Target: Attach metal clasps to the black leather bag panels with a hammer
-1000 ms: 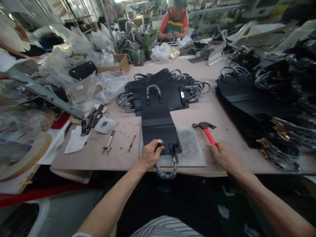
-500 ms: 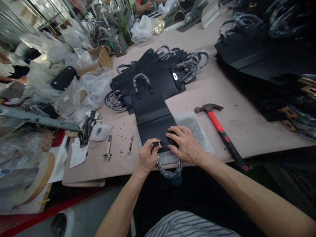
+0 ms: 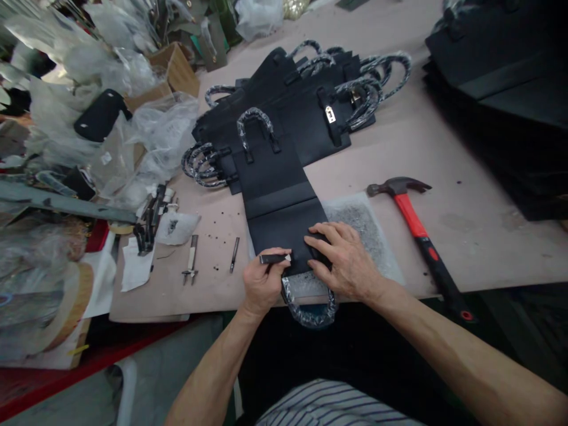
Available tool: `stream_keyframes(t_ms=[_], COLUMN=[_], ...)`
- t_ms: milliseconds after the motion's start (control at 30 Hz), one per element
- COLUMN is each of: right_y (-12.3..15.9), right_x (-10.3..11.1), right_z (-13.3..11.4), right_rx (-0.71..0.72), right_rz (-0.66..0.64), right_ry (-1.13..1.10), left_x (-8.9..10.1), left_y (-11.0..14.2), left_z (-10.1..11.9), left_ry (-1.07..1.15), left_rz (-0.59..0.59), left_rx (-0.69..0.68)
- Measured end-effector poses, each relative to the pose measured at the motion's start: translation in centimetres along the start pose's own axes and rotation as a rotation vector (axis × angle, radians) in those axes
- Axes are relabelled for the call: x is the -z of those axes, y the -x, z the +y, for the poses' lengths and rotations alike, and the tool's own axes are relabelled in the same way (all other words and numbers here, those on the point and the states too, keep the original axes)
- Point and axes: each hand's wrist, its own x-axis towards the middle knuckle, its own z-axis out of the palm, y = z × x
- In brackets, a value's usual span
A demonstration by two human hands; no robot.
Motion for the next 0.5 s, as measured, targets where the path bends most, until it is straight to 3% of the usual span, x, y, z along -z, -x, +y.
stream_keyframes(t_ms=[200,500], right_y=[-0.02,-0.07], right_x=[0.01,-0.02], right_z=[-0.04,0.01], right_rx=[-0.004,-0.008], right_rz=[-0.010,0.000], right_ry=[0.006,-0.017], left_x=[0.10,-0.22], left_y=[-0.12,-0.41], left_z=[0.04,0.29], left_ry=[0.011,0.009], left_rz=[0.047,-0.035], left_rx=[0.012,-0.003])
